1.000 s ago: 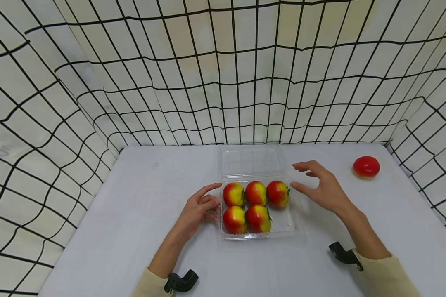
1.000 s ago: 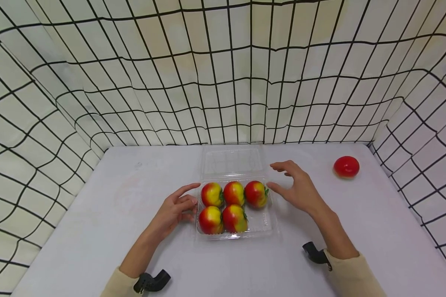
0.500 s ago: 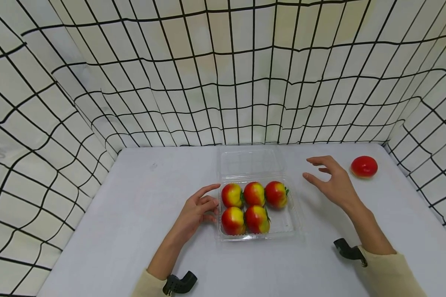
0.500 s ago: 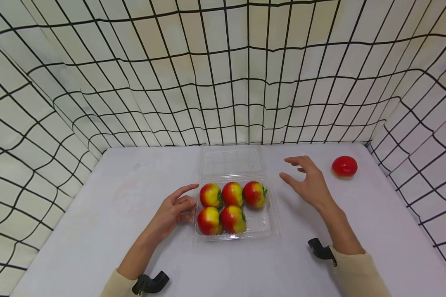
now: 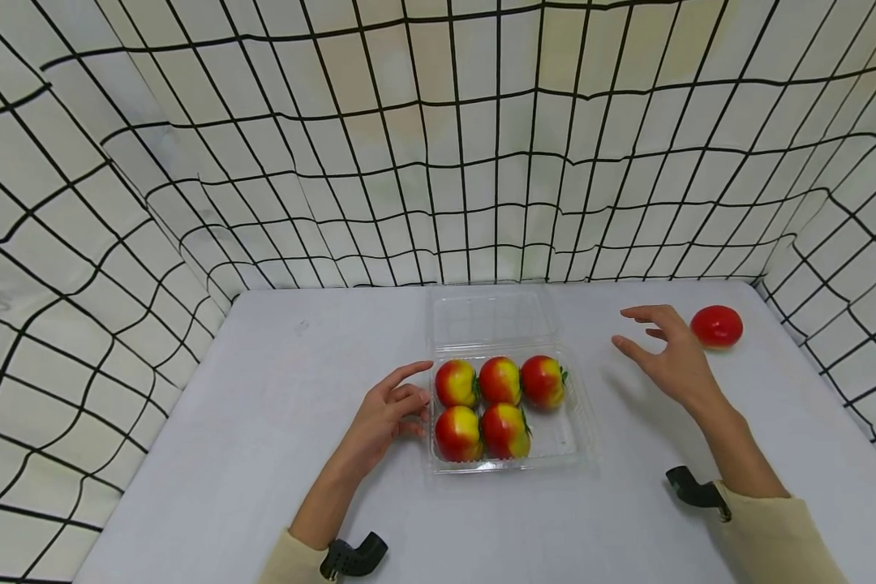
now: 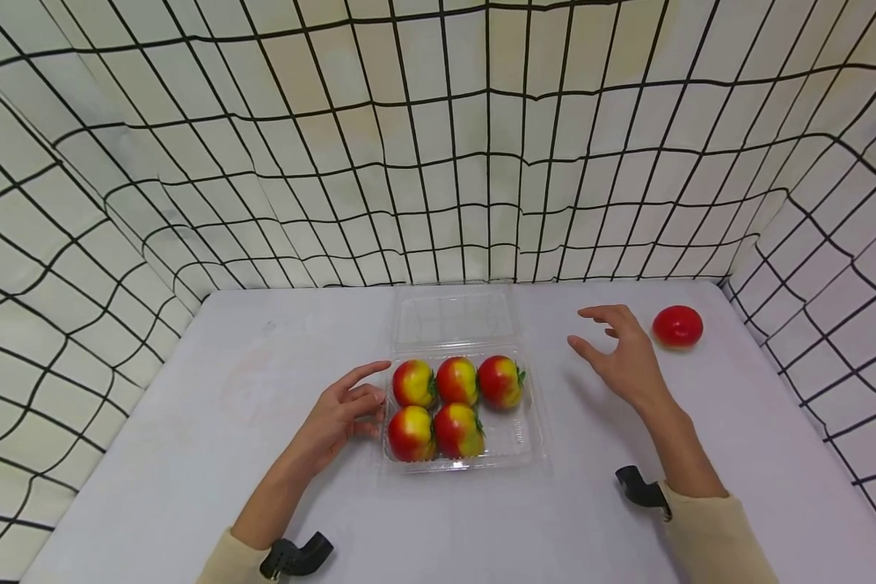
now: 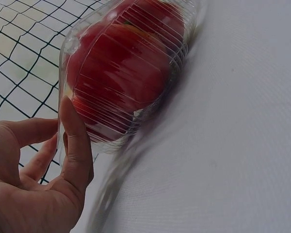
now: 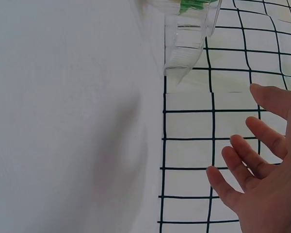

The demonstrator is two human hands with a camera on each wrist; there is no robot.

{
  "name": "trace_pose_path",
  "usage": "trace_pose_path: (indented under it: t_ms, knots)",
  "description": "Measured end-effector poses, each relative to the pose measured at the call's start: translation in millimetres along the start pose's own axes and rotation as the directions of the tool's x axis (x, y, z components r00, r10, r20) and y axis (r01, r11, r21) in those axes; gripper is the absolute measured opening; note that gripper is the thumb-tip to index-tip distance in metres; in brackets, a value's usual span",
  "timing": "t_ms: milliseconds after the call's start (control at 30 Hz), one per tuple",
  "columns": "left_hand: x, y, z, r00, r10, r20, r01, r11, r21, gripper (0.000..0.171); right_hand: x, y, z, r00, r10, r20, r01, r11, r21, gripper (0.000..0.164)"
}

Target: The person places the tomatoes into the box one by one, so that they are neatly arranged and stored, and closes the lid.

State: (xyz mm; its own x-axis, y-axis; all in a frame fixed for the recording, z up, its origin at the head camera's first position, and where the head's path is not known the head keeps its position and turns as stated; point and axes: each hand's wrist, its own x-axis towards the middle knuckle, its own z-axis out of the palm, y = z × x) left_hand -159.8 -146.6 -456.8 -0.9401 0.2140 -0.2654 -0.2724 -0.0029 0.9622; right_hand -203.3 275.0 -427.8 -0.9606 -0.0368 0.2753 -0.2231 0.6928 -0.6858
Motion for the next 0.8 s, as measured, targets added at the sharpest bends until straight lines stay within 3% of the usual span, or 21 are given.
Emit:
trace_pose_path:
  t_ms: [800]
  knots:
    - [-1.1,0.5,-0.7,1.0,0.006,0.02,-0.006,1.0,0.002,0.05,3,23,-18,0.992,0.041,-0.12,-0.044,0.999,-0.023,0.044]
